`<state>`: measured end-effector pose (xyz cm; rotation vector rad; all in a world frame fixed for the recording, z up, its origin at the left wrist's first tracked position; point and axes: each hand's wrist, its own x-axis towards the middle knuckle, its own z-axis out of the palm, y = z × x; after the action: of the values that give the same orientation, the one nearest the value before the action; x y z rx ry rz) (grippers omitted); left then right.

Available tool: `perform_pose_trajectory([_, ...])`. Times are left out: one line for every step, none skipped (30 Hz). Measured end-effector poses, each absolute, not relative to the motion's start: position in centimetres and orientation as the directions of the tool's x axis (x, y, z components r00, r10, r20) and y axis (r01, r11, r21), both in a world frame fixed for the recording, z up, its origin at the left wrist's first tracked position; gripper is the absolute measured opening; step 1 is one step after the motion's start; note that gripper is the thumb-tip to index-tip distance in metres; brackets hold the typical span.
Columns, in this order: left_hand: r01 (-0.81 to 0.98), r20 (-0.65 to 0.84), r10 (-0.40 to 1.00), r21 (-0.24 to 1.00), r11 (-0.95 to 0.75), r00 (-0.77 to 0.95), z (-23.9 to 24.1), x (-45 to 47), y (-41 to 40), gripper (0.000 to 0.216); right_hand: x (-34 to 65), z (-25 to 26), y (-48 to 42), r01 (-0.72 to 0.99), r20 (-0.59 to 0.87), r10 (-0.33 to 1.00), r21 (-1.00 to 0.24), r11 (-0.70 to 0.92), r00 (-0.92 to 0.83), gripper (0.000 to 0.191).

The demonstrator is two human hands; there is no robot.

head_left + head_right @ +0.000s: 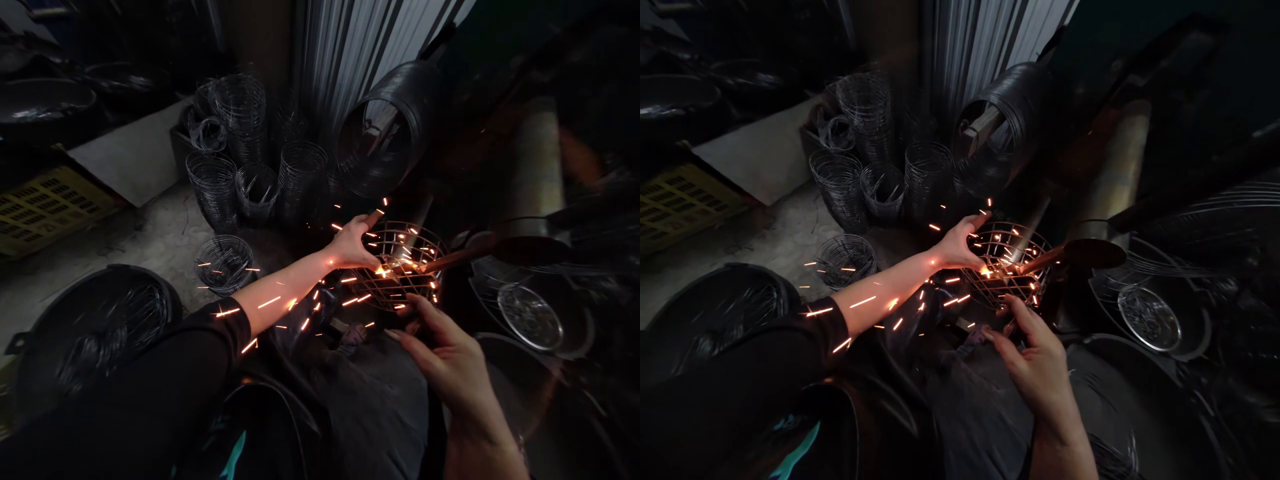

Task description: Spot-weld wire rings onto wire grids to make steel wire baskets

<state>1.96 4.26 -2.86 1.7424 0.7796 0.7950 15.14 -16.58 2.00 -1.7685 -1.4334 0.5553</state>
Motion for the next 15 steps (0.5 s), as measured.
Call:
perform_pose_trajectory([0.094,0.147,0.816,0.967,-0.239,0.559,-3.5,1.6,4.1,0.123,15.0,1.6,-16.7,0.654,0.145,0.962,-0.755,-0.042,0.229,0.047])
perform_pose_trajectory([0.047,0.120,0.827,0.984,-0.173,0.550,-4.3,1.3,3.7,0.129,14.8,1.3,-16.9,0.690,0.154,0.968,-0.723,-0.027,0.199,0.043])
perform_pose_trajectory([-0.013,0.069,0.833,0.997,-0.074,0.548,-5.0,1.0,3.4,0.131,14.5,1.2,-17.1,0.721,0.162,0.971,-0.692,-0.015,0.176,0.040])
perform_pose_trajectory([-0.076,0.004,0.833,0.996,0.045,0.553,-5.7,0.8,3.0,0.128,14.3,1.2,-17.3,0.743,0.165,0.974,-0.669,-0.006,0.156,0.039])
perform_pose_trajectory([-0.131,-0.061,0.828,0.978,0.160,0.558,-6.3,0.7,2.6,0.123,14.0,1.3,-17.6,0.751,0.163,0.977,-0.661,0.002,0.141,0.040])
perform_pose_trajectory([-0.172,-0.116,0.825,0.953,0.249,0.552,-6.7,0.7,2.3,0.117,13.7,1.5,-17.8,0.741,0.148,0.981,-0.671,0.006,0.126,0.042])
perform_pose_trajectory([-0.205,-0.152,0.830,0.930,0.304,0.536,-7.0,0.7,2.0,0.111,13.5,1.9,-18.0,0.715,0.123,0.986,-0.699,0.003,0.116,0.042])
perform_pose_trajectory([-0.238,-0.172,0.845,0.914,0.328,0.506,-7.0,0.8,1.8,0.107,13.2,2.2,-18.3,0.673,0.097,0.988,-0.739,-0.010,0.121,0.041])
perform_pose_trajectory([-0.269,-0.180,0.862,0.903,0.335,0.473,-6.9,0.8,1.7,0.104,13.0,2.5,-18.6,0.620,0.067,0.988,-0.784,-0.035,0.140,0.039])
perform_pose_trajectory([-0.296,-0.180,0.874,0.894,0.337,0.451,-6.7,0.8,1.6,0.101,12.9,2.8,-18.9,0.561,0.036,0.985,-0.825,-0.066,0.169,0.036])
perform_pose_trajectory([-0.317,-0.175,0.878,0.886,0.337,0.445,-6.5,0.8,1.5,0.099,12.8,2.9,-19.2,0.504,0.014,0.977,-0.858,-0.098,0.213,0.033])
perform_pose_trajectory([-0.331,-0.171,0.878,0.880,0.340,0.447,-6.4,0.8,1.4,0.097,12.7,2.8,-19.6,0.454,-0.001,0.965,-0.882,-0.125,0.263,0.031])
perform_pose_trajectory([-0.338,-0.169,0.877,0.877,0.342,0.449,-6.3,0.8,1.3,0.095,12.7,2.7,-19.9,0.412,-0.012,0.950,-0.899,-0.147,0.311,0.031])
perform_pose_trajectory([-0.341,-0.171,0.879,0.875,0.343,0.445,-6.3,0.8,1.2,0.093,12.6,2.4,-20.3,0.384,-0.026,0.940,-0.909,-0.164,0.340,0.031])
perform_pose_trajectory([-0.343,-0.174,0.883,0.875,0.342,0.437,-6.4,0.8,1.1,0.092,12.6,2.0,-20.6,0.367,-0.042,0.935,-0.913,-0.178,0.351,0.032])
